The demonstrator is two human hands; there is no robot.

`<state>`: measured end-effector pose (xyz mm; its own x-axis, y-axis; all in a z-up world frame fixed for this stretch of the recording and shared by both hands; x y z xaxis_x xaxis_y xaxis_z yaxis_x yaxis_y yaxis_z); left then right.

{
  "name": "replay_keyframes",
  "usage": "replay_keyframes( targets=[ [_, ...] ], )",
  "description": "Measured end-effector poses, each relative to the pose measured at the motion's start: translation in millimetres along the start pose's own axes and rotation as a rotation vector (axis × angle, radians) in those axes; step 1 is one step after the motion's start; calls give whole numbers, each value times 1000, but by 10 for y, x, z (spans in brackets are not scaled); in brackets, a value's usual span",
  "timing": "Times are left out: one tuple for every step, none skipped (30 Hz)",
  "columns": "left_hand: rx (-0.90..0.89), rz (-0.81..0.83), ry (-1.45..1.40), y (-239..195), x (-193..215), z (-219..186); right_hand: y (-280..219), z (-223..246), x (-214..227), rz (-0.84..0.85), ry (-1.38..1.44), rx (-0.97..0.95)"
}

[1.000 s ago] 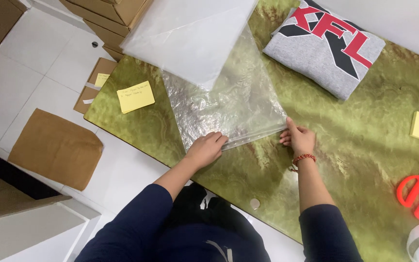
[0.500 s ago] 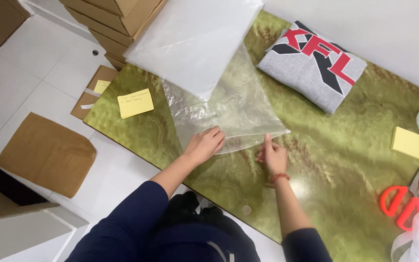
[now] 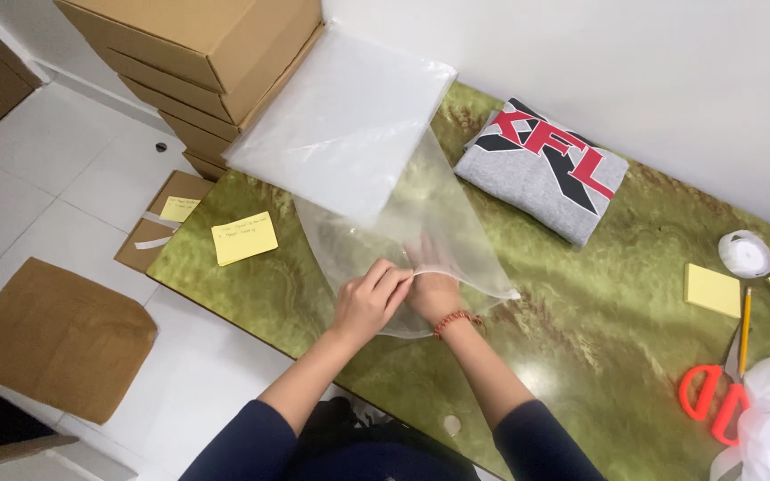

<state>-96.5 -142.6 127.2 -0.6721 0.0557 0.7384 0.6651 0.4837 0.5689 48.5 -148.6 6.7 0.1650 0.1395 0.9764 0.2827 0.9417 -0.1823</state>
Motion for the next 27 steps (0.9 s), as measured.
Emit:
replay_keyframes(
  targets=[
    [-4, -20, -11, -36, 67, -46, -29, 171, 297, 22, -40, 25],
    [-2, -19, -15, -5, 156, -106, 43, 239, 379, 25, -41, 22],
    [-1, -30, -77, 29, 266, -145, 137, 219, 362, 146, 28, -87],
    [1, -41, -139, 70, 378, -183, 209, 208, 343, 266, 96, -197],
    [0, -46, -136, 55, 393, -187, 137, 258, 512, 262, 94, -194],
    [18, -71, -158, 44, 423, -171, 64, 356, 618, 339, 39, -135],
    [31, -94, -184, 45, 444, -156, -18, 433, 727, 415, -15, -83],
    [25, -98, -185, 56, 418, -144, 249, 301, 442, 409, -16, -85],
    [24, -102, -181, 48, 398, -131, 507, 163, 178, 361, 15, -105],
    [23, -106, -178, 37, 377, -119, 762, 22, -86, 313, 46, -124],
    [18, -103, -177, 65, 383, -116, 801, 111, 108, 310, 50, -126],
    [9, -111, -180, 89, 402, -115, 852, 205, 401, 193, 125, -120],
    [-1, -115, -184, 106, 434, -104, 887, 307, 691, 76, 202, -116],
    [-7, -109, -182, 100, 466, -107, 907, 375, 735, 73, 210, -120],
    [-24, -111, -193, 168, 469, -106, 977, 377, 911, -14, 233, -130],
    [-42, -113, -204, 234, 471, -111, 1032, 374, 1087, -101, 256, -139],
    [-47, -120, -207, 284, 478, -109, 1027, 356, 1024, -108, 250, -140],
    [-60, -131, -196, 327, 487, -118, 1014, 431, 1025, -182, 252, -24],
    [-73, -139, -185, 360, 499, -126, 977, 509, 1011, -255, 254, 91],
    [-79, -142, -189, 379, 465, -98, 957, 470, 926, -260, 250, 87],
    [-80, -97, -184, 395, 389, -76, 925, 515, 821, -242, 323, 191],
    [-81, -51, -178, 410, 307, -54, 887, 555, 717, -223, 394, 295],
    [-86, -46, -183, 455, 358, -69, 696, 494, 753, -225, 396, 287],
    [-74, 23, -150, 511, 348, -77, 528, 426, 735, -148, 561, 290],
    [-62, 89, -115, 582, 336, -80, 373, 363, 731, -72, 724, 294],
    [-69, 90, -118, 580, 307, -24, 363, 85, 518, -77, 724, 290],
    [-33, 174, -103, 573, 190, 52, 306, -282, 410, -243, 633, 227]
  ],
)
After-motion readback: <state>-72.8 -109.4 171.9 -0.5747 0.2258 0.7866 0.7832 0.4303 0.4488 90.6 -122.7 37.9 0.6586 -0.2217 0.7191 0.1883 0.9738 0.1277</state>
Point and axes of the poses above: each hand's wrist, its own y-axis towards the middle knuckle, its own x-axis out of the back of the hand, z = x × y, the point moved 9 cm from there along y, towards the middle knuckle, and after that the axes turned 7 degrees about z, right-handed, at the moved point
